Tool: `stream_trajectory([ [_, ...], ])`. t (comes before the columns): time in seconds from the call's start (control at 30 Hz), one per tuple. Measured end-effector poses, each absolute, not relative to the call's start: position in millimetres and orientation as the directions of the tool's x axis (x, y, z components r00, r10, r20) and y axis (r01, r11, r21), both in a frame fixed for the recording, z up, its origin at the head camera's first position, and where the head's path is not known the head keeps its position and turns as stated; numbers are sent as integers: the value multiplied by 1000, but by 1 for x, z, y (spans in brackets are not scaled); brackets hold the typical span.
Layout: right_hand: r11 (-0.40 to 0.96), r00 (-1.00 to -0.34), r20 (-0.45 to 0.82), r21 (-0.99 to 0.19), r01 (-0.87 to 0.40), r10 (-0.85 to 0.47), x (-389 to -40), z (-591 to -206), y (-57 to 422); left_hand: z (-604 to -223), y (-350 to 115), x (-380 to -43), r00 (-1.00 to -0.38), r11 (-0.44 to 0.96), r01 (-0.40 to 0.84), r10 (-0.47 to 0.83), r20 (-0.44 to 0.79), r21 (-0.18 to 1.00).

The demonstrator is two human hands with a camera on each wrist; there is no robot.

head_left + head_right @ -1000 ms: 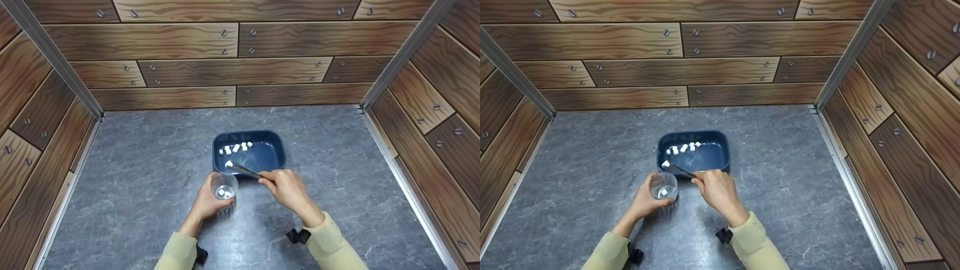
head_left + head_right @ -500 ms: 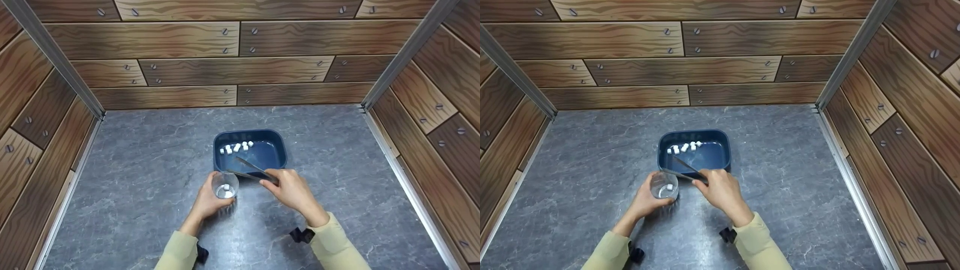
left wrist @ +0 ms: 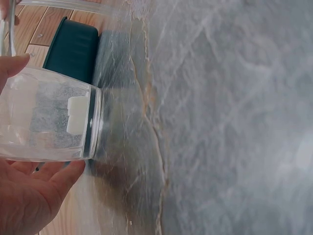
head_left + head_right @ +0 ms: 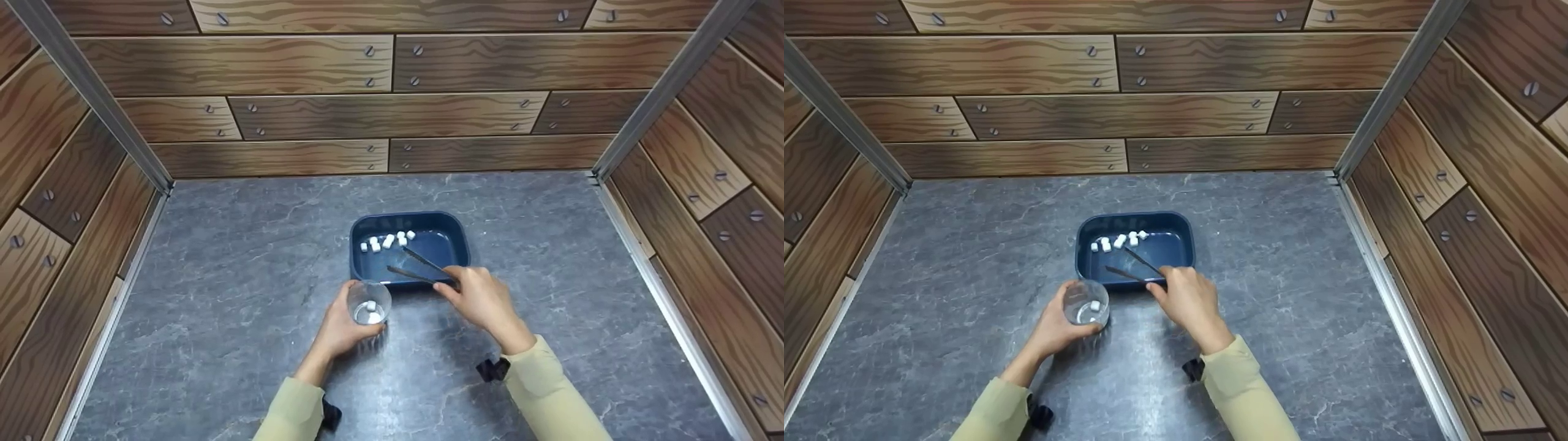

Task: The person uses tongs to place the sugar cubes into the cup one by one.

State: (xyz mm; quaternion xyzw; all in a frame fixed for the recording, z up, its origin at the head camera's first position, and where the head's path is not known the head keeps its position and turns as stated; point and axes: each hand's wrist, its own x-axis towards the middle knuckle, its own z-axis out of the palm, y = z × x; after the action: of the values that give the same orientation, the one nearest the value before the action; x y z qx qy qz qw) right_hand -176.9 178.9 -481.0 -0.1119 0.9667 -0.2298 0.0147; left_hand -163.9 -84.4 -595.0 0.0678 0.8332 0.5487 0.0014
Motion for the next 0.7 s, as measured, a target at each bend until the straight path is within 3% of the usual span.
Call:
stream_trajectory([
  [0.43,919,-969,25,-312,-241,-246,-208,-490,164,-596,-84,-163,-990,376,117,119,77,919],
  [0.7,911,-960,-19,-320,-260,-280,-222,-492,148,-596,-84,-164,-989,372,127,113,92,920],
])
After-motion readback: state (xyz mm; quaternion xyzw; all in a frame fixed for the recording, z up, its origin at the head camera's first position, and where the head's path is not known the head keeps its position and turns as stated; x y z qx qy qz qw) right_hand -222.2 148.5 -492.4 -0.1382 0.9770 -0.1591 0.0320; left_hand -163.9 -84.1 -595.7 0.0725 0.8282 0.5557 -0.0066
